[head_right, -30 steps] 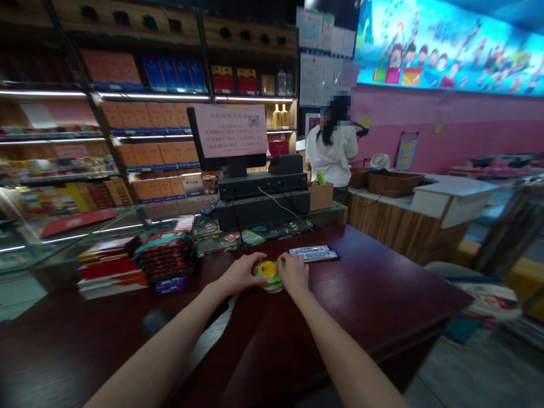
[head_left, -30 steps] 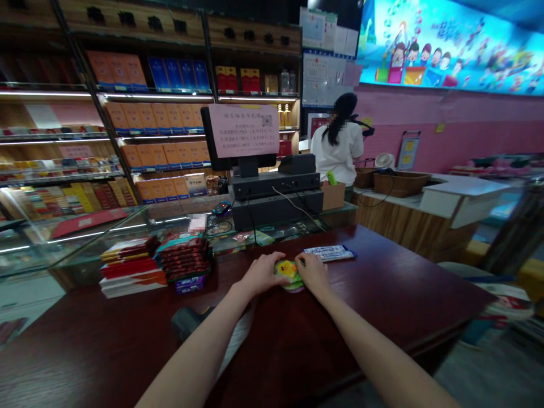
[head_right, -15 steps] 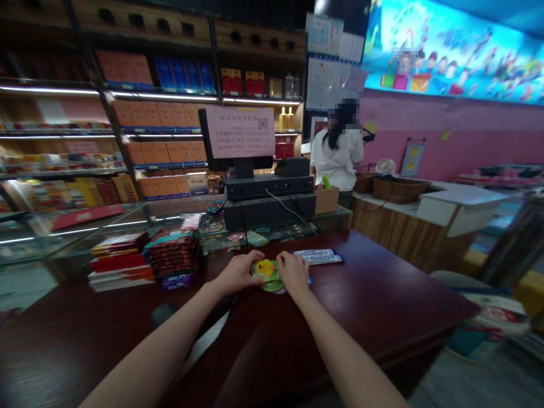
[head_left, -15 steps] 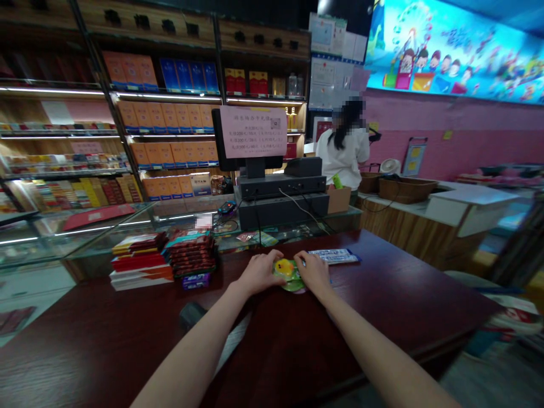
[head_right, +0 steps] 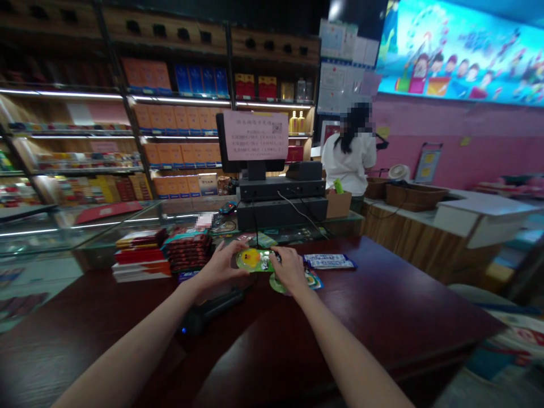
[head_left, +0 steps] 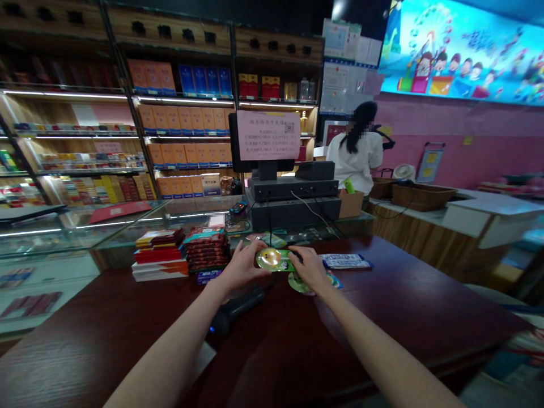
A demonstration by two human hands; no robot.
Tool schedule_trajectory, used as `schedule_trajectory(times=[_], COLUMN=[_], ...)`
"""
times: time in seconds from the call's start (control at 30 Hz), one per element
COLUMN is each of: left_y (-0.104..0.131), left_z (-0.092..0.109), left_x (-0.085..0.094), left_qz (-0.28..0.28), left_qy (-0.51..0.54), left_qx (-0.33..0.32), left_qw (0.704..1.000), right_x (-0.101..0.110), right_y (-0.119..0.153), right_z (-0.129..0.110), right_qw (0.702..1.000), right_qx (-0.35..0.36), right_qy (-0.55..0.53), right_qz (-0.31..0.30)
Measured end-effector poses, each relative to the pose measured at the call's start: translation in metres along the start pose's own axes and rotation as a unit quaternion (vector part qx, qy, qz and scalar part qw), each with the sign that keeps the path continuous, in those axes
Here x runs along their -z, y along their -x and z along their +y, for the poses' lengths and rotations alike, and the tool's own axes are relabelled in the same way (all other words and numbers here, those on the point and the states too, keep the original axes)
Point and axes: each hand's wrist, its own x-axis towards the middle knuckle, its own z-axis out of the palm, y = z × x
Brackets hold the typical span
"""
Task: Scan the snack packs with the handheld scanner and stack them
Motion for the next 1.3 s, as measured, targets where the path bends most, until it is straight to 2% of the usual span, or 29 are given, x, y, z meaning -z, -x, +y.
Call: schedule_trajectory(times=[0.13, 0.37, 0.53, 0.7, 0.83, 0.97, 1.17, 1.3], left_y=[0.017, 0.051, 0.079, 0.1, 0.113, 0.123, 0.132, 0.131], left_z=[-0.015, -0.045, -0.055, -0.07, -0.078, -0.081, -0.081, -0.082], left_x=[0.018, 0.046, 0.064, 0.074, 0.077, 0.074, 0.064, 0.06], left_qz=[0.022, 0.061, 0.075, 0.096, 0.108, 0.123, 0.117, 0.113], left_qy=[-0.006, -0.03, -0.026, -0.015, 0.022, 0.115, 0.278, 0.343], left_qx=[-0.003, -0.011, 0.016, 0.023, 0.057, 0.085, 0.101, 0.125], left_qw=[1.0, 0.998, 0.997, 0.995, 0.992, 0.982, 0.948, 0.924], right_x=[-0.006, -0.017, -0.03, -0.042, -0.051, -0.054, -0.056, -0.062], right_y=[-0.001, -0.001, 0.0, -0.003, -0.003, 0.002, 0.009, 0.006], right_z=[-0.017, -0.044, -0.063, -0.082, -0.092, -0.1, -0.103, -0.101], right_qw=[0.997, 0.977, 0.965, 0.957, 0.949, 0.936, 0.918, 0.893], right_qx=[0.066, 0.181, 0.225, 0.249, 0.253, 0.243, 0.181, 0.114], right_qy=[-0.05, -0.101, -0.114, -0.131, -0.16, -0.227, -0.323, -0.396], right_qz=[-0.008, -0.057, -0.075, -0.079, -0.095, -0.115, -0.142, -0.183])
